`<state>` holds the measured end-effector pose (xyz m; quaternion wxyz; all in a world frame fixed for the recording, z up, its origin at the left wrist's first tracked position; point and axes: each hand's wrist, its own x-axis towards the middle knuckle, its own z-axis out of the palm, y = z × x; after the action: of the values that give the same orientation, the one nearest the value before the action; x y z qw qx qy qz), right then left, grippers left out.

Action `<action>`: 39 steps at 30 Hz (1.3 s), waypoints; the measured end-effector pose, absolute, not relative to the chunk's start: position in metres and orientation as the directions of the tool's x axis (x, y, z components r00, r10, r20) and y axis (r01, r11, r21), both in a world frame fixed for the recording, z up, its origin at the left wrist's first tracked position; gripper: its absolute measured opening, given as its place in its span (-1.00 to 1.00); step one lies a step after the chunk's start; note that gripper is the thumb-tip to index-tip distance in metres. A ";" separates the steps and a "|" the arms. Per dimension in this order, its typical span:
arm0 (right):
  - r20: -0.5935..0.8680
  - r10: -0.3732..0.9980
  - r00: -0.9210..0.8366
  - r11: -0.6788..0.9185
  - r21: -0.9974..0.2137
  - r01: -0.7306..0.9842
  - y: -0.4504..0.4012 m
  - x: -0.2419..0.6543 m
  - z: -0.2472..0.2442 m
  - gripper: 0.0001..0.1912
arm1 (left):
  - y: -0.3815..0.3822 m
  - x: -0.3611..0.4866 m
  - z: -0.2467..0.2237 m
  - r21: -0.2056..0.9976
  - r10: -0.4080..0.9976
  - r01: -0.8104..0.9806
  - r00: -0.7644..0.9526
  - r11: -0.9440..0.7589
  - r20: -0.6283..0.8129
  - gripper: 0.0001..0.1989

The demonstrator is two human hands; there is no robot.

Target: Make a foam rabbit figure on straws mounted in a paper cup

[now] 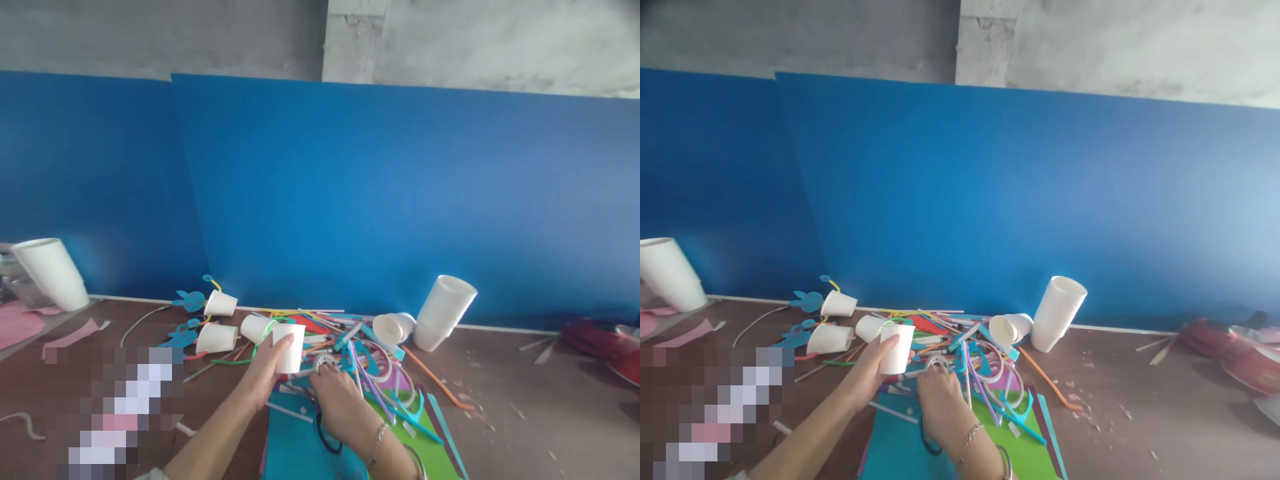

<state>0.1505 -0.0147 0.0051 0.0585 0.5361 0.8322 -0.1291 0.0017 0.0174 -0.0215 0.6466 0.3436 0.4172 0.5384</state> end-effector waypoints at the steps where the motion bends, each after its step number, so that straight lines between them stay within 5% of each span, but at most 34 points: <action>1: -0.228 0.875 -0.426 0.394 -0.172 0.903 -0.014 0.154 0.005 -0.62 | 0.018 0.000 -0.021 0.895 0.987 -0.416 0.057 0.161 -0.151 -0.40; 9: -0.149 0.870 -0.470 0.303 -0.590 0.748 0.002 0.198 0.014 -0.32 | 0.024 -0.010 -0.018 0.918 0.995 -0.397 -0.084 0.014 -0.052 -0.36; 13: -0.117 0.859 -0.498 0.155 -0.869 0.470 0.005 0.201 0.021 -0.22 | 0.024 -0.009 -0.019 0.927 0.994 -0.374 -0.087 0.035 -0.072 -0.34; 17: 0.042 0.854 -0.518 0.140 -0.979 0.151 0.002 0.192 0.028 -0.31 | 0.022 -0.004 -0.018 0.941 0.994 -0.337 -0.081 0.045 -0.076 -0.32; 20: 0.156 0.898 -0.412 0.202 -0.977 0.072 0.001 0.187 0.031 -0.38 | 0.019 -0.001 -0.016 0.955 0.998 -0.296 -0.060 -0.004 -0.015 -0.41; 24: 0.220 0.914 -0.341 0.310 -0.921 0.237 0.000 0.184 0.034 -0.57 | 0.017 0.000 -0.016 0.960 0.999 -0.277 0.009 -0.030 0.034 -0.51; 30: 0.191 0.901 -0.390 0.408 -0.680 0.609 -0.012 0.176 0.037 -0.59 | 0.021 -0.003 -0.017 0.965 0.995 -0.245 -0.068 -0.093 0.079 -0.57; 39: 0.164 0.885 -0.436 0.459 -0.470 0.754 -0.016 0.166 0.033 -0.50 | 0.019 -0.004 -0.016 0.974 0.987 -0.160 -0.022 -0.158 0.156 -0.69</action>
<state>0.1656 -0.0163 0.0327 -0.1970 0.4929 0.8310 -0.1661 -0.0037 0.0188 -0.0164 0.4954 0.4936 0.4192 0.5790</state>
